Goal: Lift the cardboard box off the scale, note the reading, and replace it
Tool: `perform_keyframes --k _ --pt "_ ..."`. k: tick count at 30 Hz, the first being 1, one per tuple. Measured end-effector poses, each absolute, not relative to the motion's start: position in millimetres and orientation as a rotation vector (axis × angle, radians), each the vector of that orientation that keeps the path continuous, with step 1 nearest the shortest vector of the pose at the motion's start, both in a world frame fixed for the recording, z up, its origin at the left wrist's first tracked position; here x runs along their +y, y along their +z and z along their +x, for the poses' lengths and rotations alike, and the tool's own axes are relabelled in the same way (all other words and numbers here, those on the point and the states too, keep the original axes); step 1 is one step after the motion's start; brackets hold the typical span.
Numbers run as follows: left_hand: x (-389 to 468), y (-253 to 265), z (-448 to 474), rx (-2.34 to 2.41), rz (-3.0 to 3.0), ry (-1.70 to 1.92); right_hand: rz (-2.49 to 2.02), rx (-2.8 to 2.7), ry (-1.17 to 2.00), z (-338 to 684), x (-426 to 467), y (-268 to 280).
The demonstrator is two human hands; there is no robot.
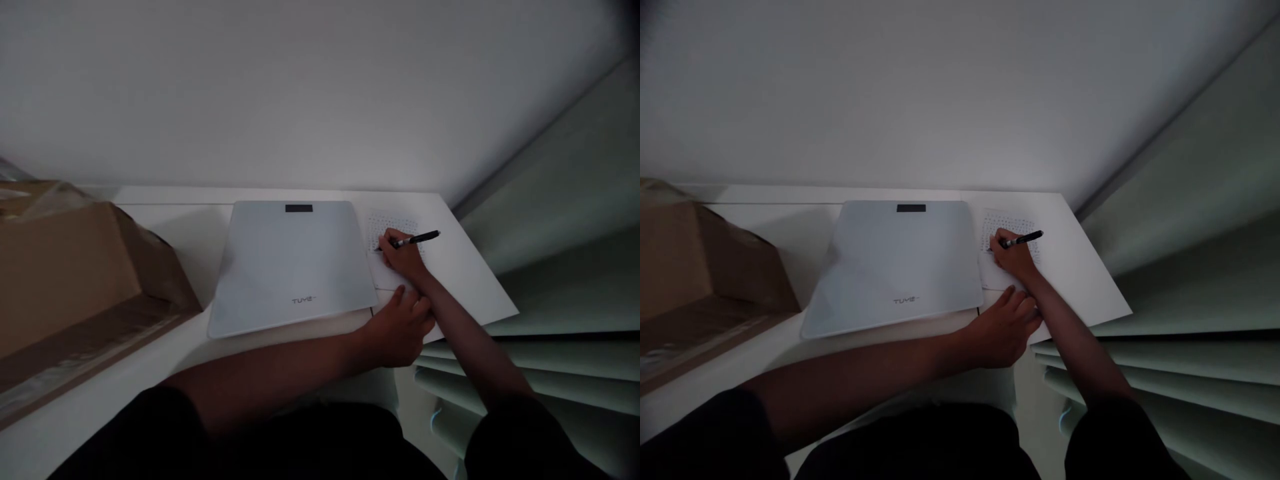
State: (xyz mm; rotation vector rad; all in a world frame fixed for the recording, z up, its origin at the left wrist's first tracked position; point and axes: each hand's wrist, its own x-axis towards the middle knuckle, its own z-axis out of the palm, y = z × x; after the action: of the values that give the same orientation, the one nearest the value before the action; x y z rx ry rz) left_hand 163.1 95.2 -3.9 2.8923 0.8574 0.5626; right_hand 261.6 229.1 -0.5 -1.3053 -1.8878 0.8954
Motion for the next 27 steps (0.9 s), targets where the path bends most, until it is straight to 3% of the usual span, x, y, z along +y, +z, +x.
perform_keyframes --k 27 --pt "95.9 -7.6 164.8 0.871 2.892 0.616 -1.284 -1.83 0.912 259.2 227.8 1.0"
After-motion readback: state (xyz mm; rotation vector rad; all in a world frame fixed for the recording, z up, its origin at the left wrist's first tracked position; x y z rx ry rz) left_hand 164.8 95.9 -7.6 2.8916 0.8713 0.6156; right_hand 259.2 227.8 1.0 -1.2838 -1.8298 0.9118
